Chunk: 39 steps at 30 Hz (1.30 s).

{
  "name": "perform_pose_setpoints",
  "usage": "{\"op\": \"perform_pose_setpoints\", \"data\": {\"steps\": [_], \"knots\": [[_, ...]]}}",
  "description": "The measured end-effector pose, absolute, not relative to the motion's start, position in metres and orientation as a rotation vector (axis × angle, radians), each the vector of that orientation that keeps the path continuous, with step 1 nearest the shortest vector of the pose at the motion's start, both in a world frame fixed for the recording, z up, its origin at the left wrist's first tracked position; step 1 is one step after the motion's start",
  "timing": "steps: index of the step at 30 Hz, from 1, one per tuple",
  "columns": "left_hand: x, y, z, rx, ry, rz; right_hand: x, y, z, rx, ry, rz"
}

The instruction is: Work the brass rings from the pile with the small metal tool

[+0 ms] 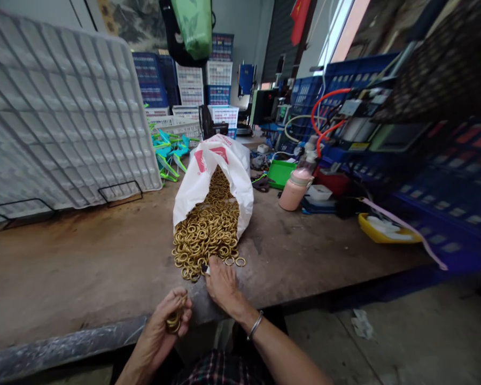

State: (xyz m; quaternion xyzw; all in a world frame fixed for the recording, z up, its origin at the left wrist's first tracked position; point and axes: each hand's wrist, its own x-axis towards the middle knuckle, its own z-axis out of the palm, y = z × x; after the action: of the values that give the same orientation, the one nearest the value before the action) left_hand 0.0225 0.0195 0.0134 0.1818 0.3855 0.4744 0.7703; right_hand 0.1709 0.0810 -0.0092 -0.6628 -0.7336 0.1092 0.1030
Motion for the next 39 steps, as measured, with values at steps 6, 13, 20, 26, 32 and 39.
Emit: {"op": "perform_pose_setpoints", "data": {"steps": [6,13,20,26,32,39], "knots": [[0.016,0.021,0.004,0.190,0.785,1.037,0.175,0.087,-0.012,-1.961,-2.173,0.306],[0.016,0.027,0.009,0.007,0.740,1.058,0.181,0.085,-0.009,-1.848,-1.946,0.519],[0.025,0.029,0.008,0.054,0.768,1.113,0.166,0.073,-0.001,-1.499,-1.593,0.917],[0.032,0.026,0.010,0.319,0.916,1.215,0.150,0.065,0.004,-1.365,-1.501,1.068],[0.031,0.027,0.015,0.425,1.017,1.228,0.145,0.059,0.007,-1.349,-1.596,1.015],[0.025,0.026,0.007,0.803,1.252,1.209,0.146,0.059,0.020,-1.378,-1.704,1.140]]}}
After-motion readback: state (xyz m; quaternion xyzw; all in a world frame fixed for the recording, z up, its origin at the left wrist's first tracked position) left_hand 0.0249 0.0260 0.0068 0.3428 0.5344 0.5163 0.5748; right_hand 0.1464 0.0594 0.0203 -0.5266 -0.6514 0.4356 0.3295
